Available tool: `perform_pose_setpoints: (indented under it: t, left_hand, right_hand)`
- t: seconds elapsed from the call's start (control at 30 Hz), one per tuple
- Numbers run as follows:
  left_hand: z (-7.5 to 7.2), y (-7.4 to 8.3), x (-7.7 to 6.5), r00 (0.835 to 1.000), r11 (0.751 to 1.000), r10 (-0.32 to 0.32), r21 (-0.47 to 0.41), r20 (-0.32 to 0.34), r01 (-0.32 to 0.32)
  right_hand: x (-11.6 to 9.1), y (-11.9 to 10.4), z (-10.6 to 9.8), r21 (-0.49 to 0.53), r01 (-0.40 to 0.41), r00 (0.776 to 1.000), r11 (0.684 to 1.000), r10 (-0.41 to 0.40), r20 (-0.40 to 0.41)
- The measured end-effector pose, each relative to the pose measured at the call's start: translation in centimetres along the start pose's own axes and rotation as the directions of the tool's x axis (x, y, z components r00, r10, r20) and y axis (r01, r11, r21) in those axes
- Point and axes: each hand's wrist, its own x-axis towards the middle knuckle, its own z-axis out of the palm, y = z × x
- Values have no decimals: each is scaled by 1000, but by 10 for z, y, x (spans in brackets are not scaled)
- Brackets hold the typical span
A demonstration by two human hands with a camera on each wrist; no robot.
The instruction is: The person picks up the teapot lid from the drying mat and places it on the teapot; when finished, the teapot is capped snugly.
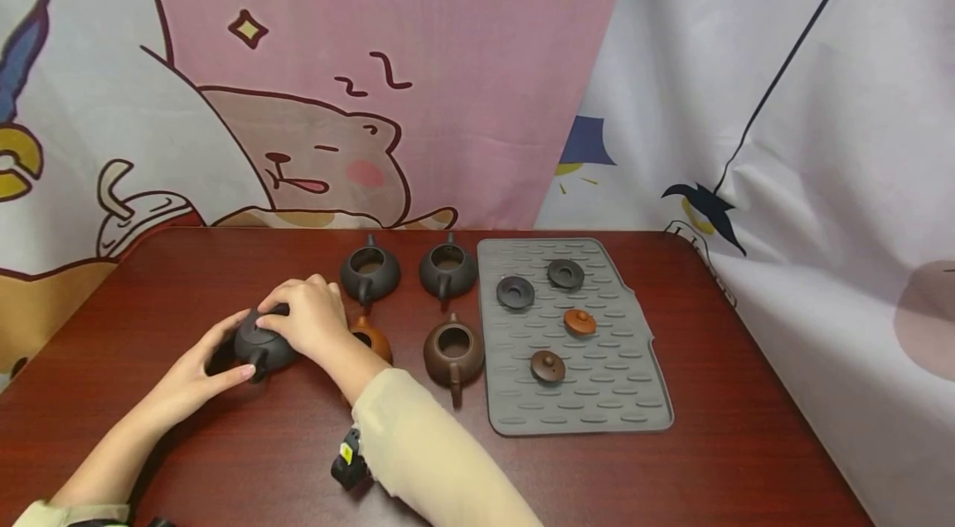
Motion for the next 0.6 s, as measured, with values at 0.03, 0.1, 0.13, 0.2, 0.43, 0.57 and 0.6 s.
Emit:
perform_pose_setpoints:
  t: [0.03,0.1,0.13,0.2,0.43,0.57,0.6]
  left_hand:
    - [0,0,0,1000,1000,4,5,-3,-4]
    - [0,0,0,1000,1000,6,11,-7,-6]
    - [0,0,0,1000,1000,8,12,-8,-8]
    - [0,1,0,1000,1000,7,3,-7,-7]
    - [0,0,1,1000,1000,-6,-22,-2,6]
    - [1,0,1,1000,1000,-7,-17,-9,7]
    - [1,0,1,1000,1000,-7,-16,-10,6]
  right_hand:
    - [-1,0,-2,14,0,1000,1000,0,-7]
    - [-3,2,-6,46,1,1000,999,0,-22]
    - [-5,3,-9,63,2,1000,998,0,-30]
    - [-7,4,-14,102,2,999,995,2,-43]
    - [-17,11,-33,191,53,993,980,-32,-111]
    - [-24,14,-45,220,101,985,970,-67,-158]
    - [-26,14,-48,226,110,983,968,-73,-167]
